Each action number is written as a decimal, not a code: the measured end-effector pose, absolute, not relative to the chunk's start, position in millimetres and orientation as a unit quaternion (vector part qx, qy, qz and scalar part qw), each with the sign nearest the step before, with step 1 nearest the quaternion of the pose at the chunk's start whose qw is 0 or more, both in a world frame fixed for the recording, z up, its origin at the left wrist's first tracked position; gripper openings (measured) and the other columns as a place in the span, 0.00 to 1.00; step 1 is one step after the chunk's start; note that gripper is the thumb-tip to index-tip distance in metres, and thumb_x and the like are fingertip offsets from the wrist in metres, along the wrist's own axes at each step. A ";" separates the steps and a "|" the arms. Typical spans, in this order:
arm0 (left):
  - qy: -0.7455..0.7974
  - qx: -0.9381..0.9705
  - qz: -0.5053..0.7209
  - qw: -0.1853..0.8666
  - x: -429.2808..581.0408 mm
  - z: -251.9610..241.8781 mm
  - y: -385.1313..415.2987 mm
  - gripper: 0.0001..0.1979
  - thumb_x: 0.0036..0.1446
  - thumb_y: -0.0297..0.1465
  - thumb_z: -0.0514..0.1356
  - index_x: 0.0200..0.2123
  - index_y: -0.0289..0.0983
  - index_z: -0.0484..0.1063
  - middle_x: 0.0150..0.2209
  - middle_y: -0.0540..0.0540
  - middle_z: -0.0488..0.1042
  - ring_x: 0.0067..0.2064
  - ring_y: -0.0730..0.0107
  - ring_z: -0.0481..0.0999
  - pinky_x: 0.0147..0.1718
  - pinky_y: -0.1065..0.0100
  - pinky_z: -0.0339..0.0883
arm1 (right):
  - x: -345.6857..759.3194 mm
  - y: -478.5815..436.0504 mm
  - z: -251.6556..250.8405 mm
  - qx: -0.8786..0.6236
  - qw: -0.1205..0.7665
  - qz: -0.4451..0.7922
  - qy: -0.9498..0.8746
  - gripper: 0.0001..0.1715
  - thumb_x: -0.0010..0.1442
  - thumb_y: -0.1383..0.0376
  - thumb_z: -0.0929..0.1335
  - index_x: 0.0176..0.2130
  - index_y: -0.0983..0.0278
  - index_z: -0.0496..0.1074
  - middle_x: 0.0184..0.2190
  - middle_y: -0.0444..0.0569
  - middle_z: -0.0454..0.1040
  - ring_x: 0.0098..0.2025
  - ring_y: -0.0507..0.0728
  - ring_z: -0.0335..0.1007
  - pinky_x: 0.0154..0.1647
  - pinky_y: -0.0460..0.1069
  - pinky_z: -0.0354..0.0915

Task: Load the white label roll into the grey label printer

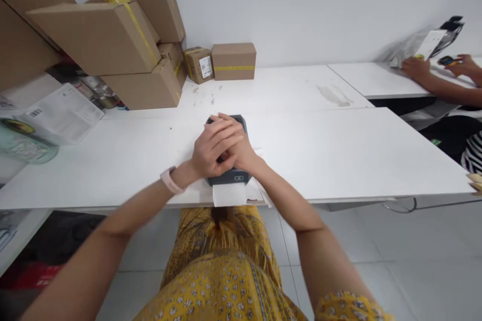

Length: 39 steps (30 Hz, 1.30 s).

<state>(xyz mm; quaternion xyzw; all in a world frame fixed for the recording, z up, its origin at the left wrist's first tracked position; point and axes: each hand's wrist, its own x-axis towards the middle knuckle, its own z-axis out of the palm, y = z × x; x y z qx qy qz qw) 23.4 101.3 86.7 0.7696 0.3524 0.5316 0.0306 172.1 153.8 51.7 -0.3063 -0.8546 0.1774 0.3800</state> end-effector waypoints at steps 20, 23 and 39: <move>0.562 0.329 0.409 0.639 54.4 22.8 -14.0 0.34 0.50 0.65 0.65 0.25 0.38 0.65 0.20 0.55 0.63 0.22 0.80 0.58 0.22 0.72 0.52 | 215.8 142.3 48.2 -0.301 0.420 0.319 -0.795 0.23 0.77 0.49 0.59 0.63 0.48 0.72 0.72 0.43 0.67 0.81 0.60 0.46 0.80 0.69 0.48; 0.566 0.349 0.402 0.630 53.6 15.8 -15.8 0.36 0.50 0.67 0.63 0.22 0.39 0.63 0.18 0.55 0.61 0.21 0.80 0.57 0.22 0.71 0.51 | 217.2 139.5 49.5 -0.299 0.431 0.272 -0.807 0.21 0.78 0.54 0.58 0.53 0.50 0.78 0.67 0.44 0.74 0.78 0.60 0.54 0.78 0.70 0.52; 0.532 0.421 0.366 0.637 42.0 -1.6 -9.3 0.36 0.57 0.67 0.56 0.25 0.38 0.67 0.20 0.51 0.65 0.22 0.75 0.62 0.23 0.69 0.56 | 215.9 109.7 117.7 -0.210 0.210 0.094 -0.950 0.29 0.66 0.36 0.66 0.44 0.52 0.82 0.69 0.43 0.72 0.76 0.67 0.59 0.82 0.70 0.48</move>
